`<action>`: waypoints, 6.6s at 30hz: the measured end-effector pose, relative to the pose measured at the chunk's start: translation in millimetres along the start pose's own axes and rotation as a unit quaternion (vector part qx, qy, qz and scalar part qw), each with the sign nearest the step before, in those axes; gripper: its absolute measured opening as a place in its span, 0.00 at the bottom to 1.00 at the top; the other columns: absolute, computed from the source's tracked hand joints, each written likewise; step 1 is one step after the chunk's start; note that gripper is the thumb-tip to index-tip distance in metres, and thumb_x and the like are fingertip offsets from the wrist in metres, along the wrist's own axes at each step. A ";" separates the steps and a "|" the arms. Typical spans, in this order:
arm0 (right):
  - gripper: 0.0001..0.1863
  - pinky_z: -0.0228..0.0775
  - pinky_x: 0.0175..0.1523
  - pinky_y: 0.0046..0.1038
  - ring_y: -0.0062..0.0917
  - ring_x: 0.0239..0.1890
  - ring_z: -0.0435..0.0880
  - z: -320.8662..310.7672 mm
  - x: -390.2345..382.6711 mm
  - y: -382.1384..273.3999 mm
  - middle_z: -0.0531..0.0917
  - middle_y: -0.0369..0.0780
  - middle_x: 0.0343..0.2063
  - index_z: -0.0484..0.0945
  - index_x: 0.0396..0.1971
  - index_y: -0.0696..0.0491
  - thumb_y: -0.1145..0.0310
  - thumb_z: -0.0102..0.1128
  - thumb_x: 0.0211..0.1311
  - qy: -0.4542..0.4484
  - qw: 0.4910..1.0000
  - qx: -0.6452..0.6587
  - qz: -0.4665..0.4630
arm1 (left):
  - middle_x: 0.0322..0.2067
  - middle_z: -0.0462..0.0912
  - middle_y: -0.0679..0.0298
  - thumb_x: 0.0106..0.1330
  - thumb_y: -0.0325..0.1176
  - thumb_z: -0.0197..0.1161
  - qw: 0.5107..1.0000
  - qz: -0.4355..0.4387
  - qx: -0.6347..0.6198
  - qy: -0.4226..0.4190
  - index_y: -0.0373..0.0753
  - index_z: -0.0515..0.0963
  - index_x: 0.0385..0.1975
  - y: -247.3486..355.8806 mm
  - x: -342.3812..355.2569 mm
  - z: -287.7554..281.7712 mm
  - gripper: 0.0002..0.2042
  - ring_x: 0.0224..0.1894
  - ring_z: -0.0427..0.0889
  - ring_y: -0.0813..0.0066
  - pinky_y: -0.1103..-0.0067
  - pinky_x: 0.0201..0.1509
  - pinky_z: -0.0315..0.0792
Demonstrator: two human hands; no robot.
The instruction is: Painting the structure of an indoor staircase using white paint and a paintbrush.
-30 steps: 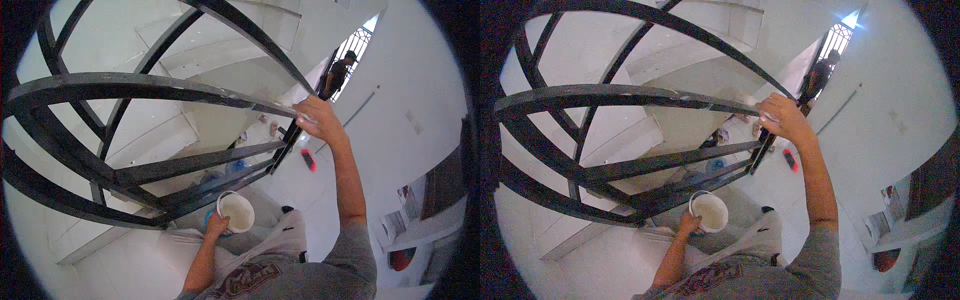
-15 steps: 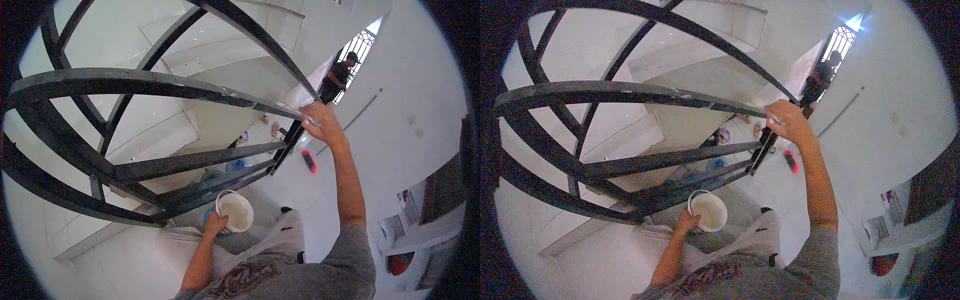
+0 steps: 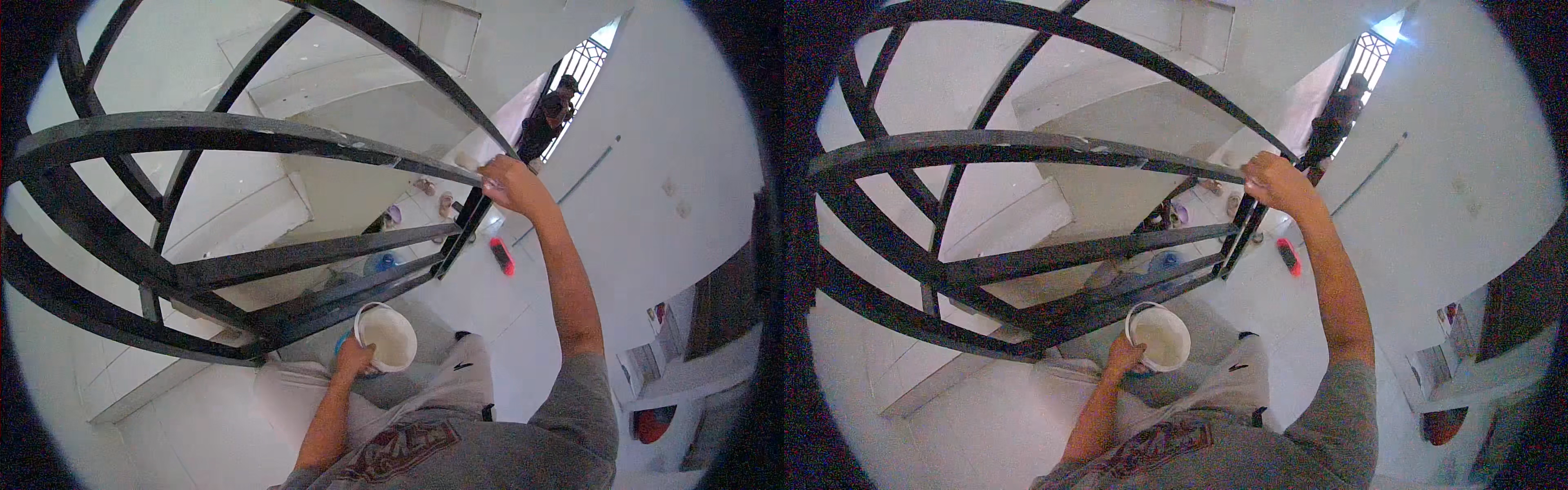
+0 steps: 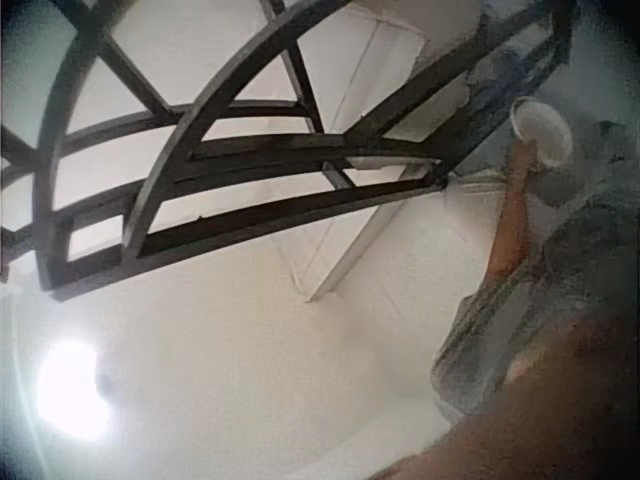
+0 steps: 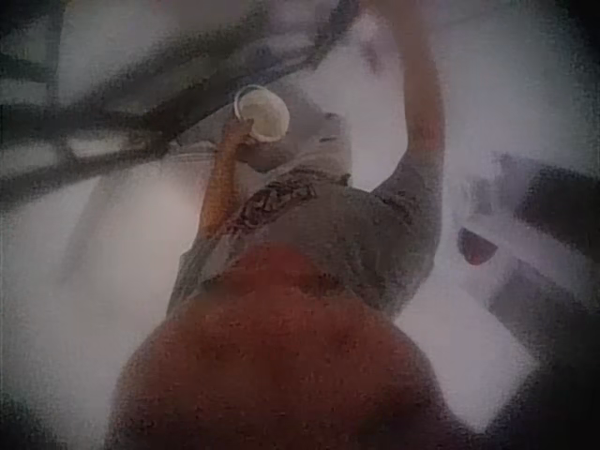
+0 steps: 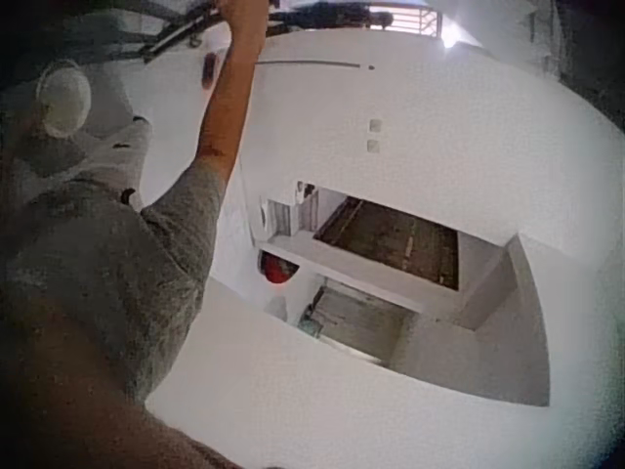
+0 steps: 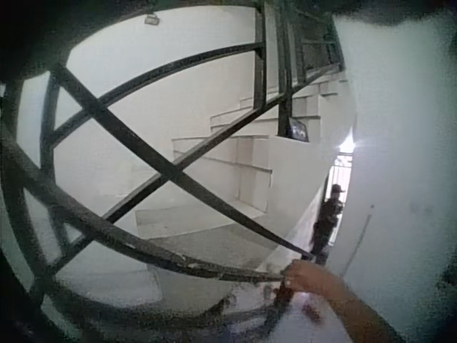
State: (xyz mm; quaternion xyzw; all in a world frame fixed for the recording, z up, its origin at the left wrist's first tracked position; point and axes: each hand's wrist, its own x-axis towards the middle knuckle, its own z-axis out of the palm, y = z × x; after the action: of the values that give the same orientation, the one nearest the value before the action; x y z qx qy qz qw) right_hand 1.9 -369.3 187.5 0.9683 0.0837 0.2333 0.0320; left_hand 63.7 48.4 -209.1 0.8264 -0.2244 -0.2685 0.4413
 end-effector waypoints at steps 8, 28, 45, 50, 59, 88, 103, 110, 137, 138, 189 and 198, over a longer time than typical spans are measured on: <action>0.17 0.75 0.48 0.38 0.41 0.42 0.80 10.0 8.3 -7.0 0.82 0.45 0.36 0.80 0.44 0.59 0.72 0.62 0.53 0.110 0.990 0.085 0.007 | 0.47 0.83 0.45 0.54 0.35 0.68 0.974 -0.189 -0.028 -0.122 0.36 0.70 0.60 61.1 -11.7 -35.0 0.31 0.50 0.83 0.46 0.60 0.54 0.77; 0.11 0.76 0.35 0.32 0.31 0.26 0.85 151.3 -139.5 -248.6 0.84 0.47 0.24 0.84 0.37 0.57 0.65 0.62 0.62 -0.066 0.882 0.337 0.321 | 0.46 0.84 0.45 0.54 0.37 0.70 0.982 -0.129 -0.009 -0.135 0.35 0.73 0.57 93.2 -16.7 -66.6 0.29 0.48 0.84 0.48 0.60 0.53 0.77; 0.08 0.74 0.49 0.46 0.48 0.39 0.84 274.4 -124.9 -309.4 0.84 0.52 0.33 0.82 0.33 0.58 0.69 0.60 0.58 -0.315 0.842 0.377 0.222 | 0.36 0.85 0.48 0.58 0.29 0.62 0.989 -0.022 -0.048 -0.137 0.37 0.67 0.63 75.4 -36.1 -62.6 0.29 0.25 0.87 0.59 0.65 0.34 0.82; 0.09 0.75 0.48 0.46 0.47 0.40 0.84 276.1 -128.5 -294.8 0.85 0.52 0.34 0.82 0.35 0.57 0.68 0.60 0.60 -0.217 0.871 0.288 0.333 | 0.35 0.85 0.49 0.61 0.26 0.60 0.990 -0.001 -0.068 -0.127 0.38 0.66 0.64 49.9 -24.0 -51.7 0.28 0.19 0.85 0.63 0.70 0.24 0.81; 0.14 0.77 0.43 0.37 0.36 0.34 0.86 275.1 -146.3 -274.4 0.86 0.49 0.32 0.81 0.41 0.61 0.64 0.60 0.66 -0.175 0.832 0.457 0.260 | 0.36 0.85 0.50 0.60 0.20 0.59 0.978 -0.033 -0.183 -0.095 0.45 0.60 0.71 70.9 -27.8 -53.1 0.35 0.21 0.85 0.68 0.73 0.18 0.80; 0.15 0.77 0.39 0.41 0.45 0.29 0.84 279.4 -112.9 -272.2 0.86 0.51 0.30 0.83 0.38 0.59 0.61 0.59 0.64 -0.248 0.908 0.201 0.271 | 0.37 0.85 0.48 0.57 0.22 0.63 0.994 0.014 -0.110 0.009 0.36 0.66 0.64 77.9 -47.2 -54.6 0.31 0.24 0.87 0.60 0.71 0.25 0.82; 0.12 0.76 0.42 0.40 0.45 0.32 0.85 295.7 -109.2 -296.1 0.85 0.50 0.28 0.85 0.37 0.59 0.67 0.58 0.62 -0.222 0.771 0.395 0.447 | 0.34 0.86 0.47 0.57 0.25 0.63 0.985 -0.020 -0.166 0.037 0.39 0.63 0.67 56.6 -51.4 -51.1 0.34 0.22 0.87 0.60 0.67 0.30 0.82; 0.10 0.77 0.40 0.36 0.37 0.28 0.85 285.2 -126.3 -277.5 0.86 0.47 0.27 0.84 0.38 0.58 0.70 0.59 0.60 -0.226 0.886 0.253 0.317 | 0.43 0.85 0.45 0.57 0.28 0.65 0.988 0.029 -0.143 0.058 0.39 0.64 0.67 45.0 -46.3 -47.9 0.34 0.31 0.88 0.55 0.65 0.38 0.82; 0.13 0.76 0.43 0.46 0.52 0.36 0.84 285.4 -118.4 -276.2 0.84 0.53 0.31 0.81 0.39 0.57 0.63 0.55 0.65 -0.166 0.888 0.371 0.215 | 0.47 0.83 0.45 0.56 0.30 0.68 0.996 0.040 -0.023 0.070 0.39 0.65 0.65 67.7 -44.0 -54.2 0.33 0.49 0.84 0.47 0.61 0.52 0.78; 0.13 0.75 0.44 0.46 0.51 0.37 0.84 299.8 -127.8 -265.9 0.84 0.53 0.33 0.80 0.40 0.58 0.64 0.55 0.65 -0.226 0.900 0.308 0.209 | 0.47 0.83 0.45 0.56 0.30 0.67 0.993 -0.047 -0.103 0.022 0.39 0.65 0.65 89.2 -46.8 -57.8 0.33 0.48 0.84 0.46 0.60 0.52 0.78; 0.20 0.71 0.46 0.26 0.25 0.40 0.79 150.7 39.9 -212.2 0.84 0.46 0.46 0.74 0.57 0.60 0.63 0.50 0.72 0.494 0.423 0.663 0.371 | 0.44 0.84 0.44 0.56 0.32 0.68 0.999 -0.007 -0.039 0.022 0.38 0.63 0.66 35.0 -37.1 -38.5 0.35 0.43 0.85 0.45 0.59 0.50 0.79; 0.15 0.77 0.33 0.28 0.24 0.28 0.81 95.7 106.3 -279.2 0.84 0.46 0.31 0.78 0.50 0.65 0.70 0.54 0.71 0.472 0.509 0.645 0.320 | 0.46 0.83 0.42 0.56 0.35 0.67 1.000 -0.024 0.007 0.018 0.36 0.63 0.66 43.9 -40.9 -45.8 0.35 0.47 0.84 0.45 0.58 0.53 0.77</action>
State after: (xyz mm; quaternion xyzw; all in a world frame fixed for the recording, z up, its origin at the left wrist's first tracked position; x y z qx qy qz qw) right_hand 97.8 -77.9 121.7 0.4304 -0.1018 0.5321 -0.7220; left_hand 56.3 78.7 -140.5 0.8393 -0.1988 -0.2624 0.4326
